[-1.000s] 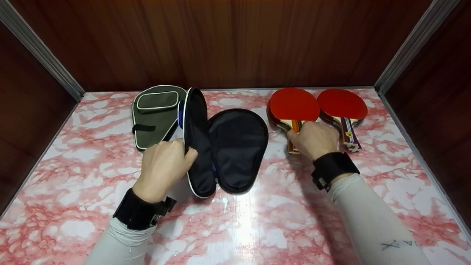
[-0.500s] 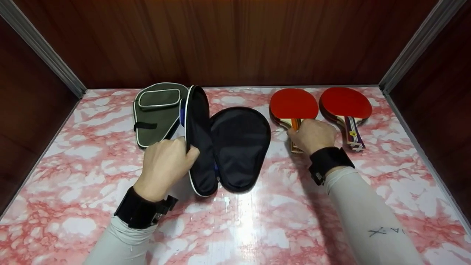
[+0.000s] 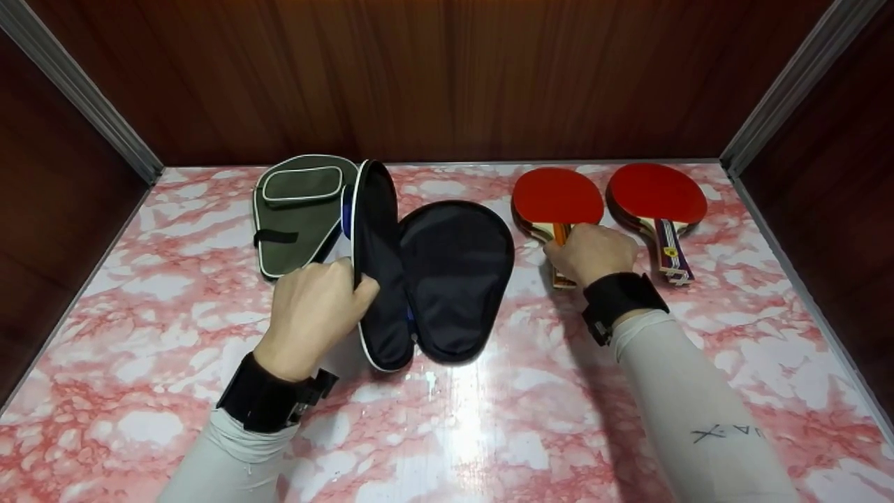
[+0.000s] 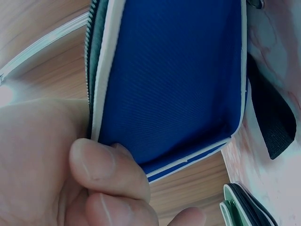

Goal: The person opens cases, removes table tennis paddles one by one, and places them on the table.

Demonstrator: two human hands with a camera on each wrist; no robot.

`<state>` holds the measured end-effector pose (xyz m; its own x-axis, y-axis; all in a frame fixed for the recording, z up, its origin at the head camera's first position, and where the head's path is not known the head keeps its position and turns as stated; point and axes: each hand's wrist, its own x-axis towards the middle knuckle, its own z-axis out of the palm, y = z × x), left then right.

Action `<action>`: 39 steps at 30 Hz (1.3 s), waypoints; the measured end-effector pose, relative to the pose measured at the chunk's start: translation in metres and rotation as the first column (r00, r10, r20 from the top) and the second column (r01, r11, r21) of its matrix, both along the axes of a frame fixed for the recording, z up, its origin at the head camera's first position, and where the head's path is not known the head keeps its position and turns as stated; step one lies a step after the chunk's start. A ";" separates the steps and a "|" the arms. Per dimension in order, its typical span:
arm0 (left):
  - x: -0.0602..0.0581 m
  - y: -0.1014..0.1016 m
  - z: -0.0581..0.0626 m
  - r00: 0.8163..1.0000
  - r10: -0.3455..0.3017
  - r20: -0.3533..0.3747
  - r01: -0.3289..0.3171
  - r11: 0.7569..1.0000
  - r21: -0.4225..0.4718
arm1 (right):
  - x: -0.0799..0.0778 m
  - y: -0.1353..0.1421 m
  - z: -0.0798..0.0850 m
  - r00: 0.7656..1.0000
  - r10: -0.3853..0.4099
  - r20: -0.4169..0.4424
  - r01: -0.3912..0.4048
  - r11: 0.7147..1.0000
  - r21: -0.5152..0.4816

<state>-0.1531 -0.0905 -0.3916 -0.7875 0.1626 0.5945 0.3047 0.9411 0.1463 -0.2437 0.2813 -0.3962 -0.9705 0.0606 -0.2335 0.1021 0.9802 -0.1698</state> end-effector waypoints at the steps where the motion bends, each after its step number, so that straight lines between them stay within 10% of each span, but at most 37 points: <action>1: 0.000 0.000 0.000 1.000 -0.001 0.000 0.001 1.000 0.000 | 0.000 0.000 0.000 1.000 0.003 0.001 -0.003 1.000 -0.002; 24: 0.000 0.001 0.000 1.000 0.006 -0.019 -0.006 1.000 0.003 | 0.007 -0.002 0.002 1.000 0.009 0.004 -0.008 1.000 -0.018; 30: 0.001 0.008 0.001 1.000 -0.011 -0.029 0.012 0.999 0.035 | 0.026 0.004 -0.001 0.983 -0.011 -0.184 0.001 0.999 -0.050; 39: 0.005 0.032 0.000 0.999 -0.051 0.010 0.050 0.997 0.054 | 0.067 0.004 0.000 0.887 0.044 -0.460 -0.074 0.996 -0.048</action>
